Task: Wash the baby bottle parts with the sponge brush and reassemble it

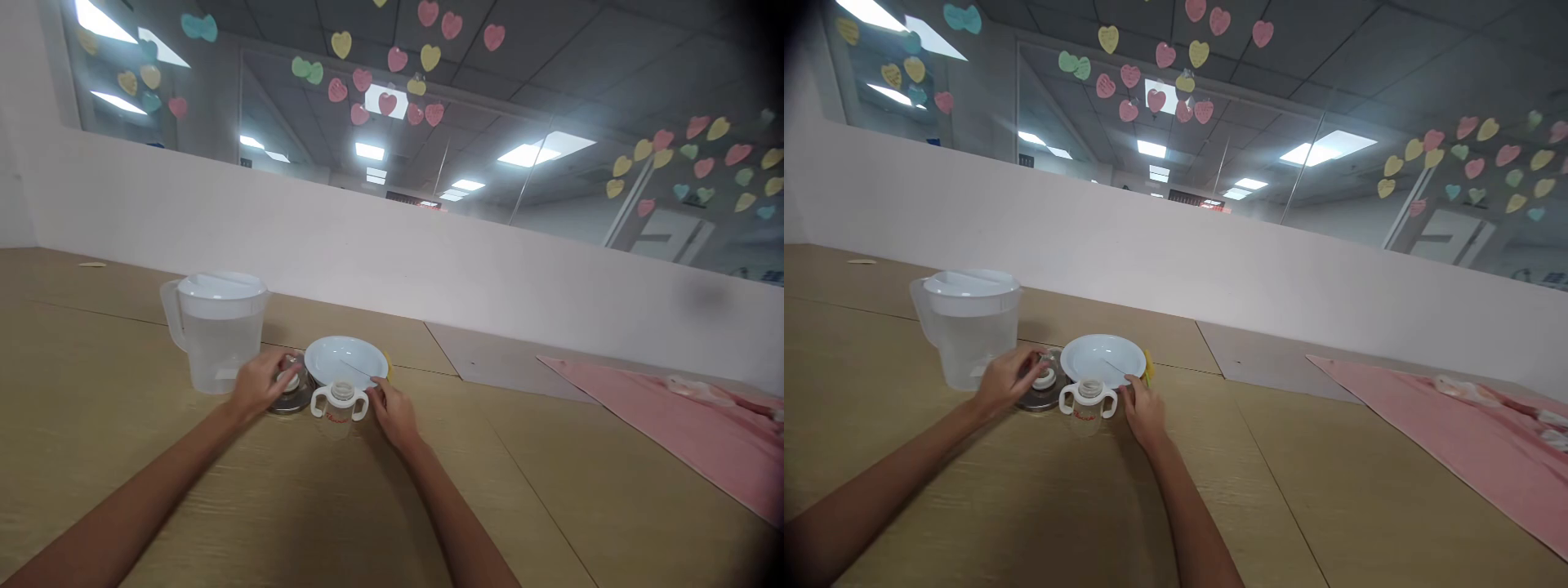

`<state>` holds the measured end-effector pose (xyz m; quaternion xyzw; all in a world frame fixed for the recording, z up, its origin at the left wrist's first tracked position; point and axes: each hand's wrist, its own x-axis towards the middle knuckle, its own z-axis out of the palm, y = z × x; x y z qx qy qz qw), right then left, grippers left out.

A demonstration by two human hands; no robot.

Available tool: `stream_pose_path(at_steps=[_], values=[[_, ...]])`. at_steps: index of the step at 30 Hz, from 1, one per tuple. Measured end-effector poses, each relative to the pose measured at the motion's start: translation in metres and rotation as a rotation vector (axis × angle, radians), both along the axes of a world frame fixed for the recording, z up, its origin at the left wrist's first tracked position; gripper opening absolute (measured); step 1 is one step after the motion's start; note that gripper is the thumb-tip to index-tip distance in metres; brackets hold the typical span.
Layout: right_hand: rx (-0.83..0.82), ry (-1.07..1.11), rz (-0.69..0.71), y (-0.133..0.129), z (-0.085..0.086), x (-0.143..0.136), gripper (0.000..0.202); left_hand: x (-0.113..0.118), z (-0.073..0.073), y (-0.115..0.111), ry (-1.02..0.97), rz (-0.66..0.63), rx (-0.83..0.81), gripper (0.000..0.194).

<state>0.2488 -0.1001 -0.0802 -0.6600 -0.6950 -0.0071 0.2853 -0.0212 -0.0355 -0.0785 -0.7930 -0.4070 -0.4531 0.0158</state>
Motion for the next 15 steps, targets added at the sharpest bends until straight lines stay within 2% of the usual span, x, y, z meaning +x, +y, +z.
stream_pose_path(at_steps=[3,5,8,12,15], values=[[0.037,0.068,0.029,0.003,-0.003,0.001,0.036,-0.016,-0.004,0.021,0.138,0.105,-0.080,0.037],[0.063,0.085,0.072,0.004,-0.005,0.001,0.037,-0.017,-0.011,0.030,0.282,0.152,-0.151,0.036],[0.111,0.051,0.113,0.005,-0.009,0.000,0.034,-0.013,-0.022,0.039,0.464,0.146,-0.212,0.040],[0.231,0.005,0.150,0.004,-0.012,-0.001,0.030,-0.008,-0.028,0.043,0.538,0.151,-0.228,0.041],[0.288,0.029,0.152,0.001,-0.011,-0.002,0.035,-0.006,-0.029,0.044,0.581,0.161,-0.235,0.041]])
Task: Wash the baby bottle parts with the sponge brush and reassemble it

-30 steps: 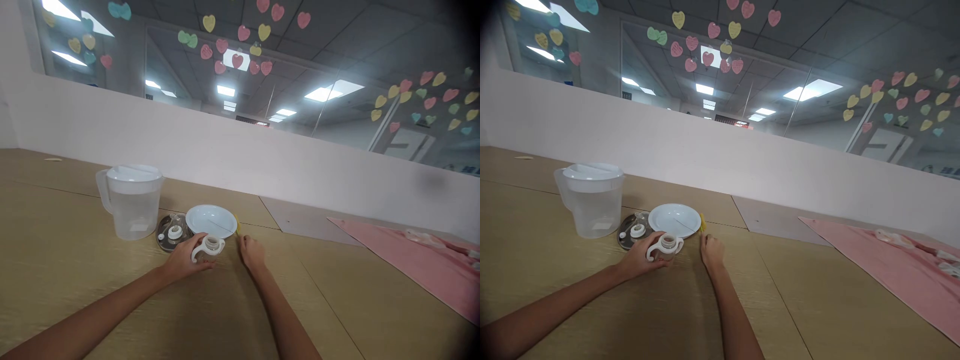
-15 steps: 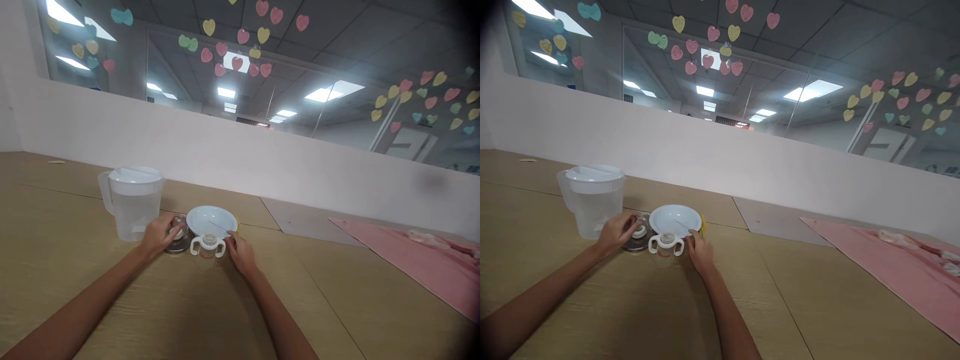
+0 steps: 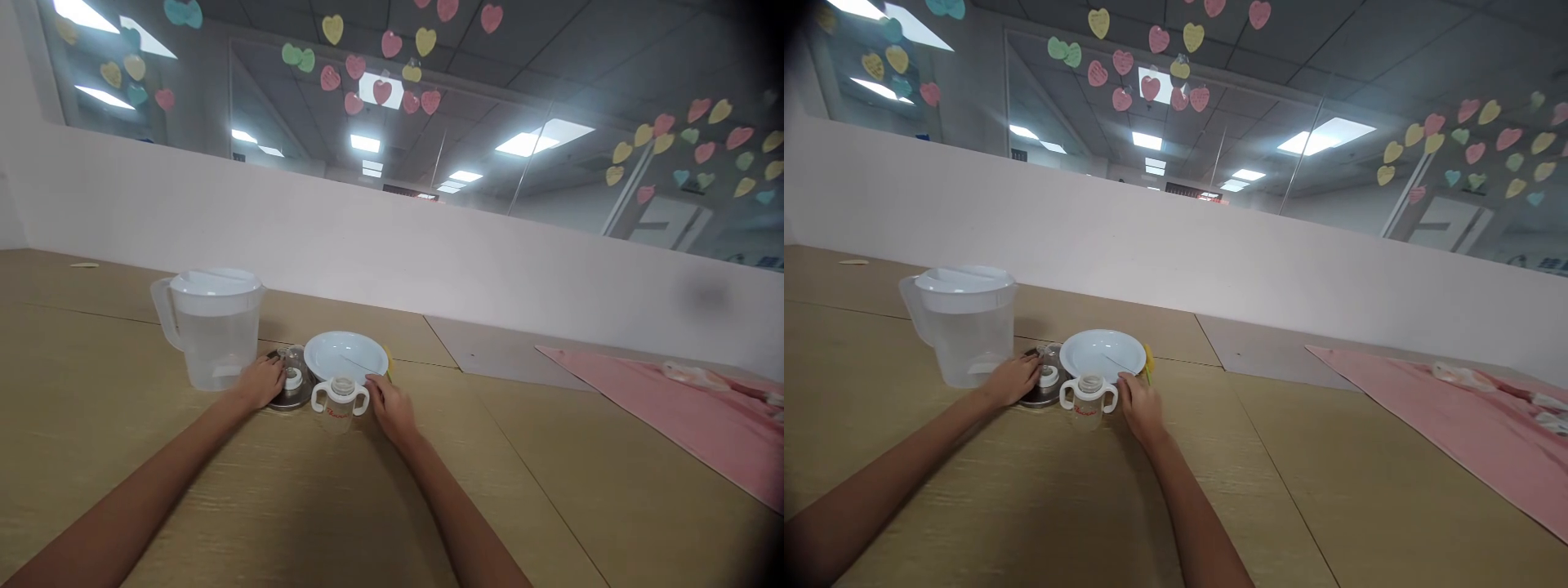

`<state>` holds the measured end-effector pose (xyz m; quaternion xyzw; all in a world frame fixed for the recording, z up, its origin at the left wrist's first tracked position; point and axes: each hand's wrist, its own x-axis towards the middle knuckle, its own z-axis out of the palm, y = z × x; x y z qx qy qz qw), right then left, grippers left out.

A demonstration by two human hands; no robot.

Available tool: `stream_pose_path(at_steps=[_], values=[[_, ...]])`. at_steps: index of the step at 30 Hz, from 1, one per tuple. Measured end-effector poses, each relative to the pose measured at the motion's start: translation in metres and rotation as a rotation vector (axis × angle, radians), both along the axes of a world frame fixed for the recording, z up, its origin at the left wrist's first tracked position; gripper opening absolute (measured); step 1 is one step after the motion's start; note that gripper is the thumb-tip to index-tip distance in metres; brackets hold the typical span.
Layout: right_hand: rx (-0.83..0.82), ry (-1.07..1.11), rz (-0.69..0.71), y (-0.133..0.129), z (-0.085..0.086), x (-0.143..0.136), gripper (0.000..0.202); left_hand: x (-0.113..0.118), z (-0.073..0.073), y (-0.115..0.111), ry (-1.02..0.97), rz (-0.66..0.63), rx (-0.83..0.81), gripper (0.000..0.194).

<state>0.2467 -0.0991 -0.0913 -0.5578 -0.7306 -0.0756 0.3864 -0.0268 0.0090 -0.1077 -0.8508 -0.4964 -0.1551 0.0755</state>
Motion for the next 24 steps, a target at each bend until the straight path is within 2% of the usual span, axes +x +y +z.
stream_pose_path(at_steps=[4,8,14,16,19,21,24], values=[[0.049,0.015,0.044,-0.007,0.004,-0.002,0.042,0.003,-0.001,0.000,0.029,0.044,-0.019,0.041],[0.114,-0.101,0.092,-0.009,0.004,-0.005,0.040,0.006,0.001,-0.003,0.010,0.087,-0.031,0.042],[0.093,-0.152,0.058,-0.008,0.004,-0.005,0.043,0.006,0.015,-0.015,-0.092,0.184,-0.046,0.035],[0.049,-0.103,0.003,-0.008,0.006,-0.003,0.043,0.003,0.023,-0.019,-0.133,0.228,-0.047,0.030],[-0.063,-0.019,-0.172,-0.006,0.008,-0.001,0.041,-0.002,0.037,-0.023,-0.224,0.273,-0.018,0.026],[-0.160,-0.010,-0.267,-0.004,0.008,0.000,0.039,-0.003,0.046,-0.027,-0.332,0.259,0.043,0.023],[-0.226,-0.030,-0.290,0.000,0.007,0.002,0.036,0.002,0.056,-0.033,-0.561,0.173,0.149,0.020]])
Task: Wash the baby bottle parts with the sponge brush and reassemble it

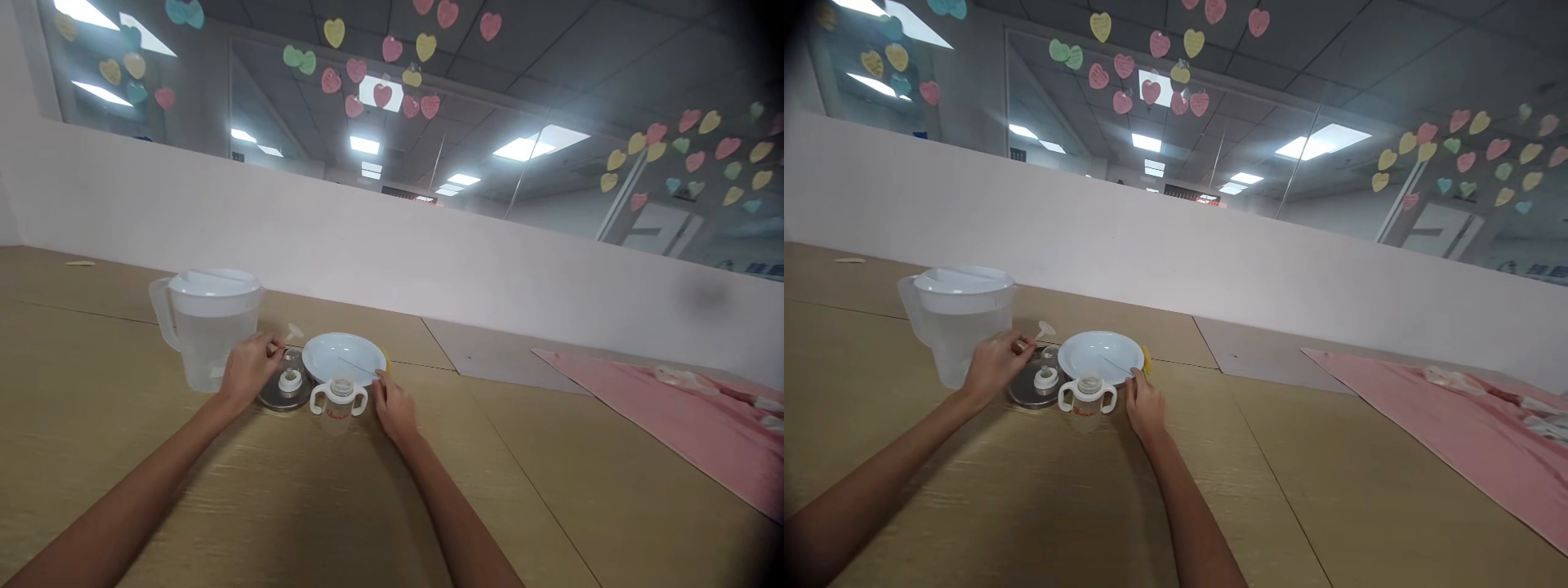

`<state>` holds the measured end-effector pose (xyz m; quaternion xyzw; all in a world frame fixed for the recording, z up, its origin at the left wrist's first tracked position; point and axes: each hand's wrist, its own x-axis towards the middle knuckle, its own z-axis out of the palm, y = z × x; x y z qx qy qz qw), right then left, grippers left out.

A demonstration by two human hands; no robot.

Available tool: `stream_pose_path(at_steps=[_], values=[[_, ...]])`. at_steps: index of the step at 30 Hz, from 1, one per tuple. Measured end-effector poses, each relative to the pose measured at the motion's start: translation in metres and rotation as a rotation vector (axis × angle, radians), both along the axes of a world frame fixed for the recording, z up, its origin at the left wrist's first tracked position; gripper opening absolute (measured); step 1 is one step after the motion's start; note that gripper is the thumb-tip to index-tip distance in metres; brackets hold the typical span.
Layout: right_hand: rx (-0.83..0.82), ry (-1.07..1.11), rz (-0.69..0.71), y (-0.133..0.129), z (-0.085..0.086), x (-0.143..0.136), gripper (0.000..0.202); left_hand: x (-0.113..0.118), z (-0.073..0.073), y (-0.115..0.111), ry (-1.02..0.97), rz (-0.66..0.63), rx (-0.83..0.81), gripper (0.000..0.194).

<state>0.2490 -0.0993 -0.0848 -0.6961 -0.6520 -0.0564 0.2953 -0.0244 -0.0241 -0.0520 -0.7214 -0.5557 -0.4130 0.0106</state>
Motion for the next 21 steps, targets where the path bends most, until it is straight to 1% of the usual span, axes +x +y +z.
stream_pose_path(at_steps=[2,4,7,10,13,16,19,21], values=[[0.037,0.019,0.025,0.002,-0.001,0.002,0.034,0.007,0.004,-0.006,-0.146,-0.100,0.068,0.021],[0.098,0.059,0.063,0.003,-0.002,0.003,0.032,0.016,0.007,-0.012,-0.234,-0.222,0.105,0.022],[0.179,0.136,0.149,0.006,-0.004,0.004,0.031,0.027,0.010,-0.019,-0.280,-0.371,0.092,0.021],[0.232,0.245,0.219,0.008,-0.004,0.002,0.031,0.036,0.010,-0.021,-0.295,-0.464,0.049,0.021],[0.278,0.429,0.214,0.006,0.001,-0.002,0.031,0.043,0.005,-0.016,-0.275,-0.520,0.026,0.024],[0.291,0.709,0.195,0.003,0.010,-0.005,0.035,0.050,-0.002,-0.008,-0.260,-0.552,-0.001,0.025],[0.308,0.968,0.192,0.004,0.026,-0.005,0.040,0.056,-0.009,-0.003,-0.203,-0.566,-0.011,0.025],[0.350,1.077,0.204,0.007,0.041,-0.005,0.040,0.061,-0.014,-0.001,-0.154,-0.563,-0.018,0.029]])
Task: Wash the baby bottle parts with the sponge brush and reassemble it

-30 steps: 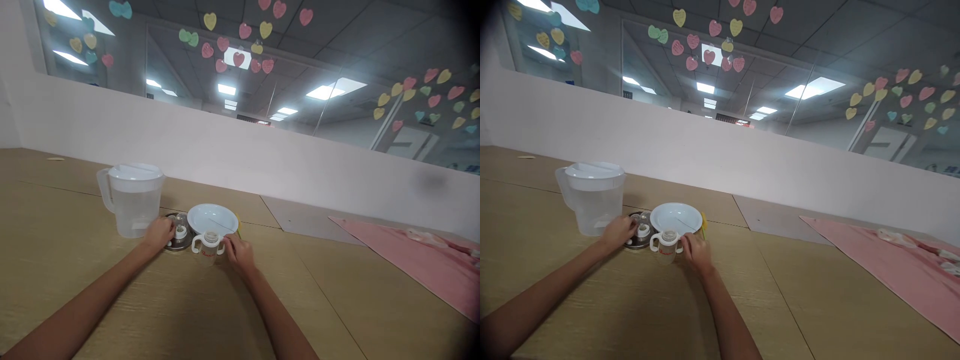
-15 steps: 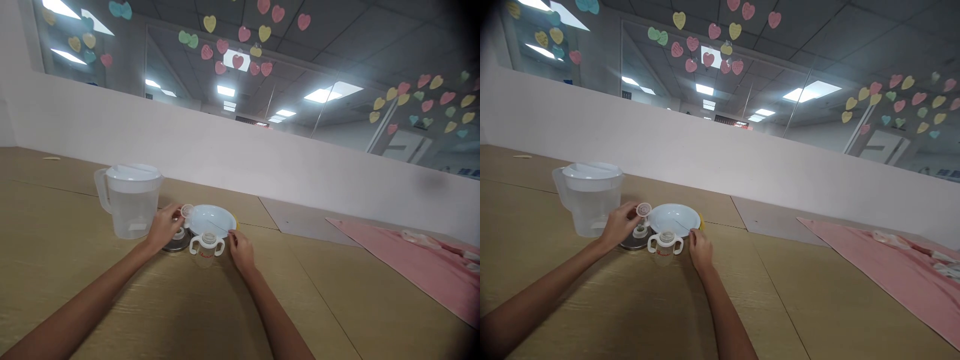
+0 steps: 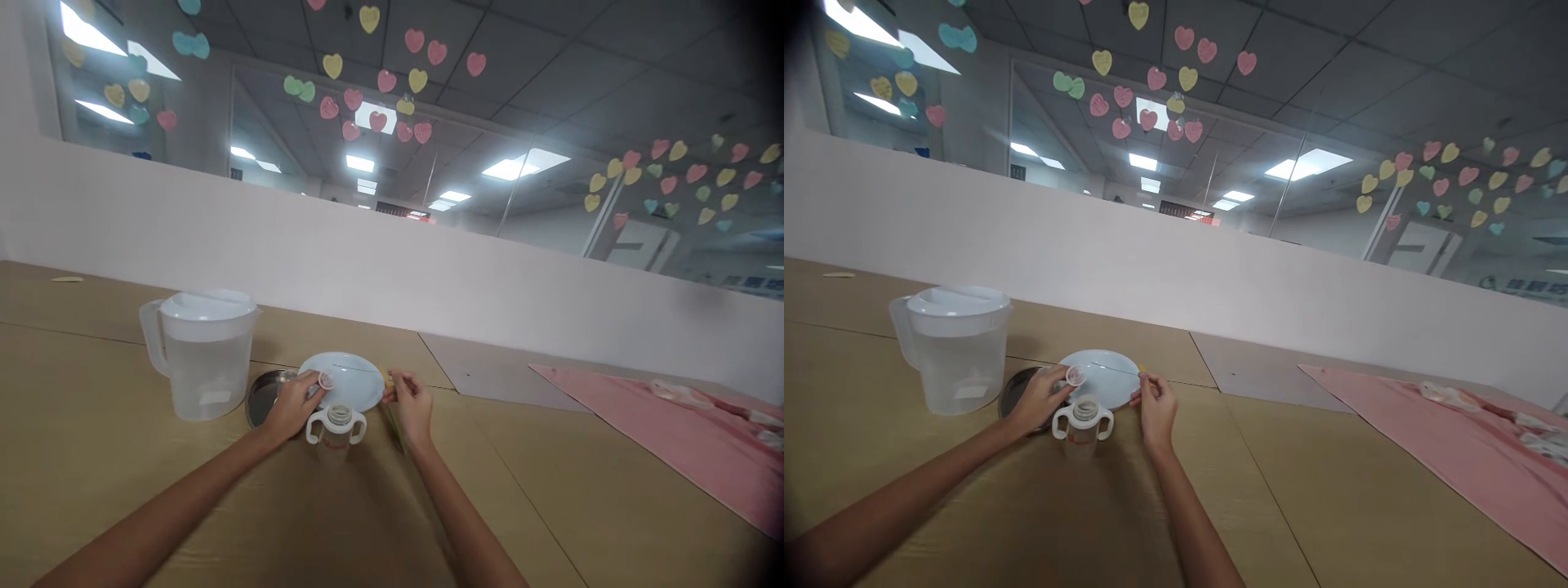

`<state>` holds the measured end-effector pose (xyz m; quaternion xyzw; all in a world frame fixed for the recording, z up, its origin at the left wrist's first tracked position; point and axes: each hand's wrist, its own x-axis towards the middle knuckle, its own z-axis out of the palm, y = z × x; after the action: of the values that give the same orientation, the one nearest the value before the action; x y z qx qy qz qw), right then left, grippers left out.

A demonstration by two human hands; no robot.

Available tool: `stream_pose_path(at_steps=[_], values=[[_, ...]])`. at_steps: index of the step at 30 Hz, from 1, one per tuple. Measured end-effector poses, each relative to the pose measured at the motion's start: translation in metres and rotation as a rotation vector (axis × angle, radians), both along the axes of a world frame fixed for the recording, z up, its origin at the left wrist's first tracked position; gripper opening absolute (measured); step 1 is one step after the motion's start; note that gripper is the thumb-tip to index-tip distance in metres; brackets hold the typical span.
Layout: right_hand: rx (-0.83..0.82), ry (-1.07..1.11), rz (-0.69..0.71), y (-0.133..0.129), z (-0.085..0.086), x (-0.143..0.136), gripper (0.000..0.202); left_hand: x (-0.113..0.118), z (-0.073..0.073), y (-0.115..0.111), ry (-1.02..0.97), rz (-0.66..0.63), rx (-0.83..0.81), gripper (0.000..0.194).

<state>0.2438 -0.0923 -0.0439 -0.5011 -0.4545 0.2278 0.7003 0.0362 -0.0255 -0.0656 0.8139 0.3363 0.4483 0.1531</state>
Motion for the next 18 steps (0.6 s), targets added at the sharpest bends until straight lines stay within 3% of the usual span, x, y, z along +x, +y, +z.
stream_pose_path(at_steps=[8,11,14,18], values=[[0.201,0.231,0.006,0.027,0.083,-0.021,0.035,0.008,-0.034,0.002,-0.005,0.123,-0.046,0.037],[0.281,0.246,0.007,0.035,0.105,-0.036,0.032,0.010,-0.041,0.003,0.000,0.129,-0.034,0.036],[0.364,0.230,-0.019,0.038,0.117,-0.048,0.031,0.012,-0.033,0.005,0.069,0.139,-0.055,0.037],[0.522,0.153,-0.160,0.036,0.121,-0.055,0.028,0.015,0.003,0.019,0.310,0.094,-0.082,0.035]])
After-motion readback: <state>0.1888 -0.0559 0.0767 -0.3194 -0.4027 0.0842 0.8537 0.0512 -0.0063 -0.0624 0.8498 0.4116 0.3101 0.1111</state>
